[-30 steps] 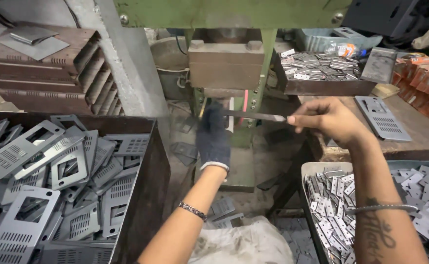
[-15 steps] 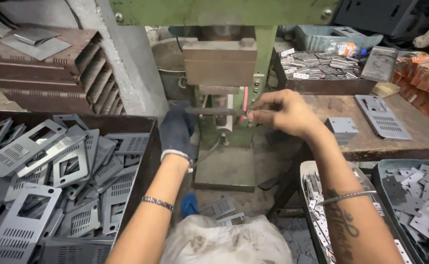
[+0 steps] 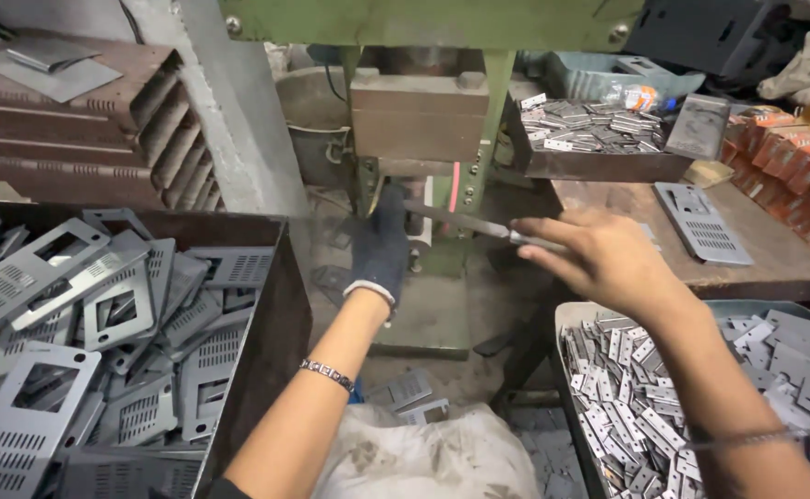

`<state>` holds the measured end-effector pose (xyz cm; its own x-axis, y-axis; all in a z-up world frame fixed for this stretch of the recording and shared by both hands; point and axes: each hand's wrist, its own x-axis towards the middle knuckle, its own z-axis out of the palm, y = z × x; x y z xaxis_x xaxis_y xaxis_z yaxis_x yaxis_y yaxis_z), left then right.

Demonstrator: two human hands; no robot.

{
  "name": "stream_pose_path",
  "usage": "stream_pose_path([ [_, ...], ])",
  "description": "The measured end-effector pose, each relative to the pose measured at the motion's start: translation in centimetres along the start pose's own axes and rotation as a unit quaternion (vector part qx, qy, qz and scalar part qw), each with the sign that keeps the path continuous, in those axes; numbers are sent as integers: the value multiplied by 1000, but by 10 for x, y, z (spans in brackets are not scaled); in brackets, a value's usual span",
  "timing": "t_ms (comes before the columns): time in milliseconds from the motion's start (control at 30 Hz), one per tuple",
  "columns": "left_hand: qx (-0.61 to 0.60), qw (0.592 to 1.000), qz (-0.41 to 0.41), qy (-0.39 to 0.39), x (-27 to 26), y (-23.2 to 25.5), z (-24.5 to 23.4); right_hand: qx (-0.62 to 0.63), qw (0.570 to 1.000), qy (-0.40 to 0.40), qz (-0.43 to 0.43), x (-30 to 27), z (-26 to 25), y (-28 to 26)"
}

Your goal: Operating a stamping press machine to process metal panels and deburring them with a file.

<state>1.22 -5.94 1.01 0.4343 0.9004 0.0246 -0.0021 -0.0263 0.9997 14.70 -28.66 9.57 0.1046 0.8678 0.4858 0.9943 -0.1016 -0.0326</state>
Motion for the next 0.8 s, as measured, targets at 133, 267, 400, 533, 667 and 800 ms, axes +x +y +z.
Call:
stream_pose_path([
  [133, 0, 999, -19, -34, 36, -30, 0, 101, 995, -10, -8, -7, 16, -16],
  [267, 256, 913, 316, 24, 94, -66, -13, 95, 991, 51, 81, 10, 43, -53],
  [400, 231, 962, 144, 18, 122, -28, -24, 56, 988, 96, 110, 35, 64, -67],
  [533, 204, 963, 169, 46, 105, -39, -10, 75, 988, 80, 112, 9, 47, -80],
  [667, 85, 985, 153, -11, 28, -10, -9, 103, 982, 63, 148, -29, 25, -88],
  [800, 31, 992, 118, -16, 21, -13, -9, 120, 977, 70, 164, -31, 24, -92],
])
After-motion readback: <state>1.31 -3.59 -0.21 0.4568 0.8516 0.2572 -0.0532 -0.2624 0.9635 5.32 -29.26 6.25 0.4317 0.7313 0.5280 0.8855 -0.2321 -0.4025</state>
